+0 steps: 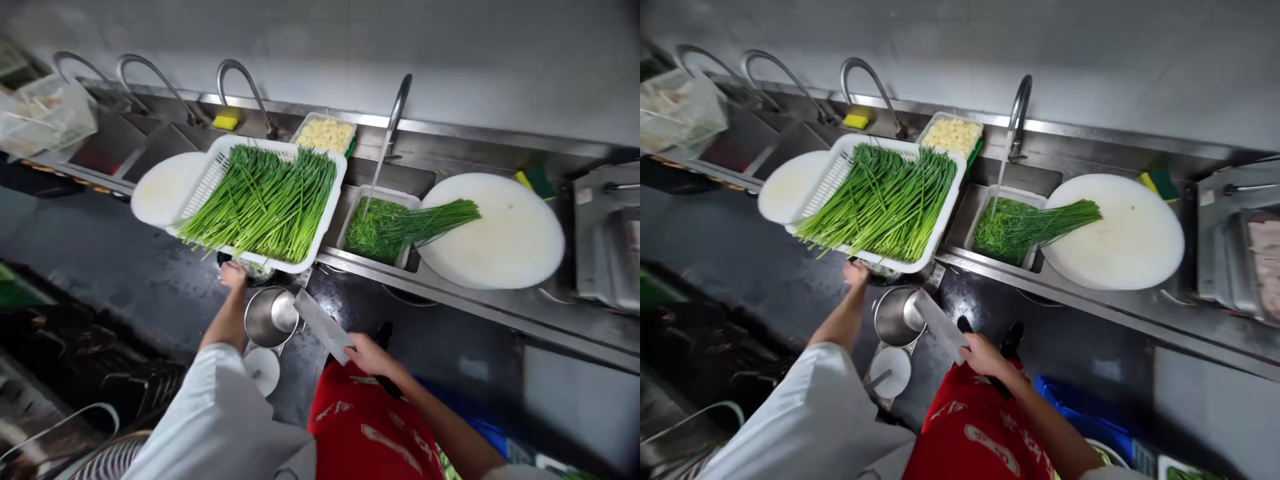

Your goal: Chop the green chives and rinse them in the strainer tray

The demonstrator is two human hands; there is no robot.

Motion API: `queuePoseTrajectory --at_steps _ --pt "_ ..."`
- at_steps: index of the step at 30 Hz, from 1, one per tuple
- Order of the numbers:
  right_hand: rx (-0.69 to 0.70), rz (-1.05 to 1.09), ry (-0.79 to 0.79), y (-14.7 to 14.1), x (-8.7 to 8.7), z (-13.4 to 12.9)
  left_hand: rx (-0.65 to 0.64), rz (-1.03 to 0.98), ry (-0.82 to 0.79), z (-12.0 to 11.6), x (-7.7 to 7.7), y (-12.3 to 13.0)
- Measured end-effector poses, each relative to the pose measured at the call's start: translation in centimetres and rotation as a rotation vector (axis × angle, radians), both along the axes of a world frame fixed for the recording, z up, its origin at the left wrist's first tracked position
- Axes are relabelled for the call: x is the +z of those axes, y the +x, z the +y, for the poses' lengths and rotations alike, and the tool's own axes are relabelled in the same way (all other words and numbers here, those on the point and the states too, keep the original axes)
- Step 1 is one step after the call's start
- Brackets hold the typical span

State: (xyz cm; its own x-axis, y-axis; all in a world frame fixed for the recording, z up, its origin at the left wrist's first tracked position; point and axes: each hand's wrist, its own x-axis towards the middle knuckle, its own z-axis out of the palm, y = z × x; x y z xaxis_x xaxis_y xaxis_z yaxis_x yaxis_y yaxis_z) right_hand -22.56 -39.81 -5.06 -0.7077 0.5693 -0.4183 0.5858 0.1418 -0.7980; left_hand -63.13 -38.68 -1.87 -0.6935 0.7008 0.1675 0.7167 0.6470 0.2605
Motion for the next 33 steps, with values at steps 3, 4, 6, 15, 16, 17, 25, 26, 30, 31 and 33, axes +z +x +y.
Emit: queuePoseTrajectory --at_steps 3,4,6,15,16,17,25,26,30,31,33 --pt "-0.171 -0.172 0.139 7.5 1.6 -0.9 0.033 -0.152 -0.075 -2.2 -0.6 -1.7" --pt "-0.259 -0.234 0.182 10.4 2.2 -1.2 -0.001 -0.205 -0.106 -3.1 -1.7 -0.4" --pt "-0.448 -0.314 0.228 16.3 3.3 -1.3 -0.203 -0.351 -0.162 -4.4 -4.6 4.0" --pt "-0.798 -0.598 0.507 32.5 7.9 10.4 -0.925 -0.502 0.317 17.8 0.9 33.8" --pt "-0.774 -0.614 0.548 33.2 8.2 12.8 -0.945 -0.475 0.348 22.4 3.1 36.6" --pt "-0.745 -0.633 0.578 33.7 8.4 15.2 -0.978 -0.399 0.332 26.7 4.8 39.0" --pt "-0.476 -0.693 0.482 36.9 10.4 30.0 -0.963 -0.019 -0.158 39.2 2.3 48.7" --pt "-0.466 -0.691 0.469 37.0 10.7 31.0 -0.963 -0.011 -0.134 38.9 1.6 49.6" --pt "-0.397 -0.656 0.450 36.5 11.8 33.5 -0.954 -0.027 -0.095 39.0 0.8 54.1" --pt "-0.377 -0.646 0.448 36.4 11.9 33.9 -0.961 -0.032 -0.091 39.3 1.0 55.0" --pt "-0.344 -0.640 0.446 36.4 11.9 34.4 -0.972 -0.039 -0.081 39.7 1.6 55.9"
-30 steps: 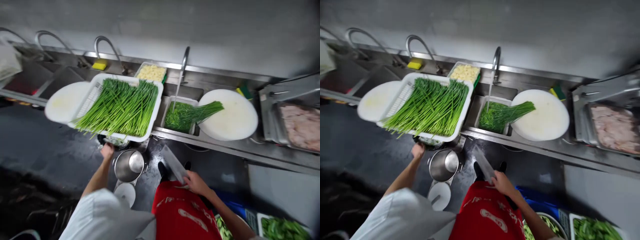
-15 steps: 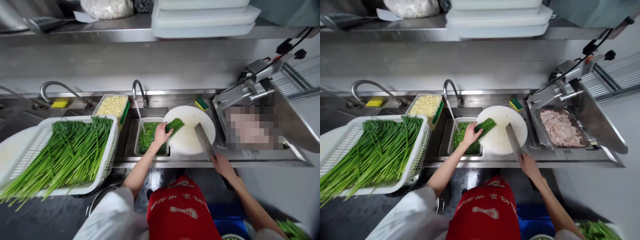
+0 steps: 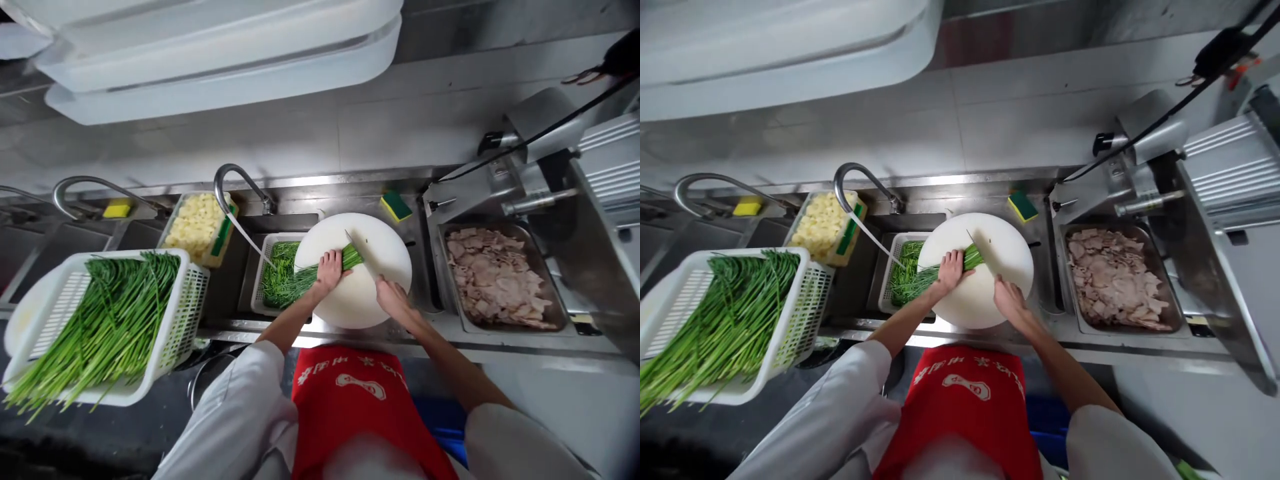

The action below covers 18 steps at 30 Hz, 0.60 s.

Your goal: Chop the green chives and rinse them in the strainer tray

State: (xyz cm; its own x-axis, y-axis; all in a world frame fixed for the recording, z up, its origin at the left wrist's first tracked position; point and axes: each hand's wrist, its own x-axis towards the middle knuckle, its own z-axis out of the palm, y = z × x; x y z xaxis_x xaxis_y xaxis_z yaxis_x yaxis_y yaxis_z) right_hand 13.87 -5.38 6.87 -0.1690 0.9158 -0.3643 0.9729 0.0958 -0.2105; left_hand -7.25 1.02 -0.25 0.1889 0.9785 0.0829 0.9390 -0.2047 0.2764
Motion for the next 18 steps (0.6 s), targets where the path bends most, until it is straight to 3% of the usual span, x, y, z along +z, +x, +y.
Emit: queuePoseTrajectory --at_steps 5,12,18 --pt "0.004 -0.006 -0.007 0.9 -1.1 0.2 -0.068 -0.085 0.018 -0.5 1.1 -1.6" --pt "-0.029 -0.023 -0.021 0.4 -1.3 -0.1 -0.042 -0.382 0.100 -0.2 0.7 -2.0" --pt "-0.051 -0.077 -0.049 0.2 -1.0 0.2 -0.013 -0.290 0.063 0.4 0.5 -1.5"
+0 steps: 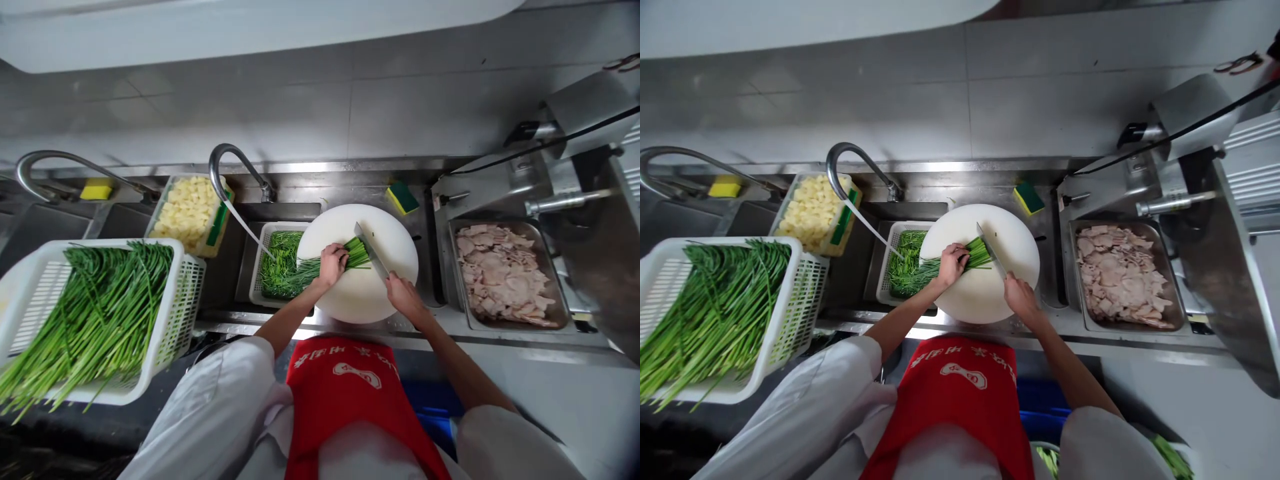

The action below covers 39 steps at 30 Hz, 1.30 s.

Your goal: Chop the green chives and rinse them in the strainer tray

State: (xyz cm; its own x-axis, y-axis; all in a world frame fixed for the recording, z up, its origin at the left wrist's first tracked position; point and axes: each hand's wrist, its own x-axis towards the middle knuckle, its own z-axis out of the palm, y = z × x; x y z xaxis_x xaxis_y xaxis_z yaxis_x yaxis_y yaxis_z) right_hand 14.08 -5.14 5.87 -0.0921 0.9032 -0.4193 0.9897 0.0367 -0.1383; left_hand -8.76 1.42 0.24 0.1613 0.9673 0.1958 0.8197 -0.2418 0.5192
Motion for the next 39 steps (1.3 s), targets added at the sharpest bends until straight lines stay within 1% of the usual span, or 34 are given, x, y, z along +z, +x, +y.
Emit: queuePoseTrajectory --at_steps 6,8,11,14,17,20,23,26,28,32,34,36,39 --pt "-0.015 0.013 -0.012 0.3 -0.3 0.3 0.005 0.421 -0.004 -2.1 0.3 0.1" --pt "-0.011 0.017 -0.008 0.5 0.0 0.5 0.000 0.502 -0.013 -2.3 0.2 0.4" --pt "-0.012 -0.002 -0.006 0.5 0.8 0.5 0.030 0.557 -0.041 -1.9 -0.1 0.8" --pt "-0.047 -0.063 0.031 -0.3 2.1 0.0 0.036 0.573 -0.053 -1.4 -0.3 1.0" --pt "-0.008 -0.072 0.048 -1.6 3.2 -0.9 0.036 0.569 -0.040 -1.4 -0.3 1.1" --pt "0.056 -0.049 0.010 -2.7 3.6 -1.4 0.035 0.564 -0.032 -1.5 -0.2 1.1" --pt "0.066 -0.065 -0.035 -3.3 3.6 -1.4 0.022 0.564 -0.043 -1.5 -0.2 1.0" --pt "0.072 -0.077 -0.067 -3.7 3.7 -0.5 -0.006 0.563 -0.067 -1.3 -0.5 0.8" --pt "0.087 -0.060 -0.080 -4.3 3.4 0.8 -0.027 0.558 -0.077 -1.1 -0.7 0.7" --pt "0.102 -0.019 -0.043 -6.2 1.9 3.8 -0.042 0.536 -0.097 -1.0 -0.4 0.9" --pt "0.102 -0.024 -0.018 -6.7 1.1 4.9 -0.023 0.517 -0.109 -1.1 0.0 1.0" --pt "0.102 -0.027 -0.015 -6.6 0.9 5.5 0.025 0.491 -0.101 -1.4 0.7 0.6" --pt "0.107 -0.017 -0.019 -6.0 1.9 5.3 0.117 0.466 -0.087 -2.3 1.5 -0.7"
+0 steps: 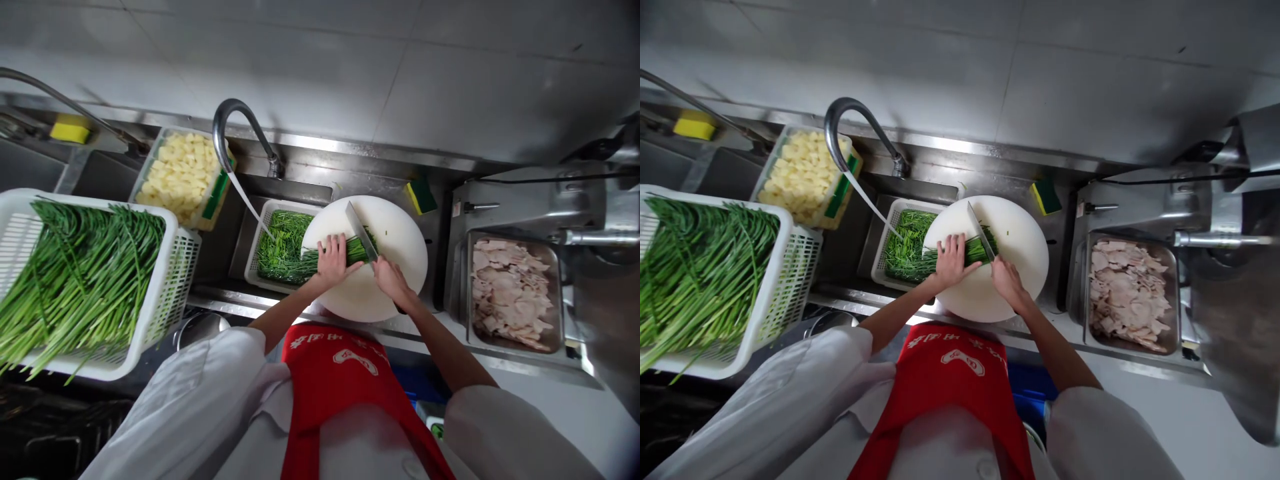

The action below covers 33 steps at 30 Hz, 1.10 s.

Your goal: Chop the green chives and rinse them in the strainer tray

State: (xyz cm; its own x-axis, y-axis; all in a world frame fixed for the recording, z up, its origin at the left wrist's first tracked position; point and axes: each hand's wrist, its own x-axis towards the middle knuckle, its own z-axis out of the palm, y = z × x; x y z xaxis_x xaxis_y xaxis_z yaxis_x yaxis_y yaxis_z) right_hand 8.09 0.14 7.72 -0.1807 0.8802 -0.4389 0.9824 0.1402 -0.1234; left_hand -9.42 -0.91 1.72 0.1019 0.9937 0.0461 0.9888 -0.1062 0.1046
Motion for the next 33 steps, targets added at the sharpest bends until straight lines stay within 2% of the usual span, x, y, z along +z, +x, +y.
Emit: queuePoseTrajectory --at_steps 4,8,11,14,20,24,27,29,33 --pt "-0.025 -0.021 0.050 0.4 2.2 -2.1 -0.023 0.021 -0.061 -1.4 -0.1 -1.8" --pt "0.001 -0.028 -0.034 -0.1 3.2 -4.4 -0.055 0.031 -0.088 -1.9 -0.9 -2.0" --pt "0.000 -0.020 -0.107 -0.6 2.8 -4.9 -0.065 0.027 -0.116 -1.7 -1.2 -1.8" --pt "-0.014 -0.005 -0.129 -1.1 1.7 -4.1 -0.105 0.026 -0.146 -1.4 -1.4 -1.9" --pt "-0.025 0.059 -0.019 -3.0 -1.1 -1.7 -0.157 0.044 -0.147 -1.1 -1.6 -2.0" --pt "-0.022 0.029 -0.016 -3.0 -0.1 -1.7 -0.086 0.042 -0.083 -1.7 -1.1 -2.6" --pt "-0.029 -0.006 0.035 -2.5 1.5 -3.5 -0.023 0.048 -0.037 -2.8 -0.7 -3.5" --pt "-0.026 -0.010 0.053 -2.4 2.2 -5.0 -0.030 0.055 -0.046 -3.5 -0.7 -3.9" --pt "0.015 0.011 -0.035 -2.9 2.1 -6.9 -0.045 0.062 -0.090 -4.3 -1.2 -4.0"
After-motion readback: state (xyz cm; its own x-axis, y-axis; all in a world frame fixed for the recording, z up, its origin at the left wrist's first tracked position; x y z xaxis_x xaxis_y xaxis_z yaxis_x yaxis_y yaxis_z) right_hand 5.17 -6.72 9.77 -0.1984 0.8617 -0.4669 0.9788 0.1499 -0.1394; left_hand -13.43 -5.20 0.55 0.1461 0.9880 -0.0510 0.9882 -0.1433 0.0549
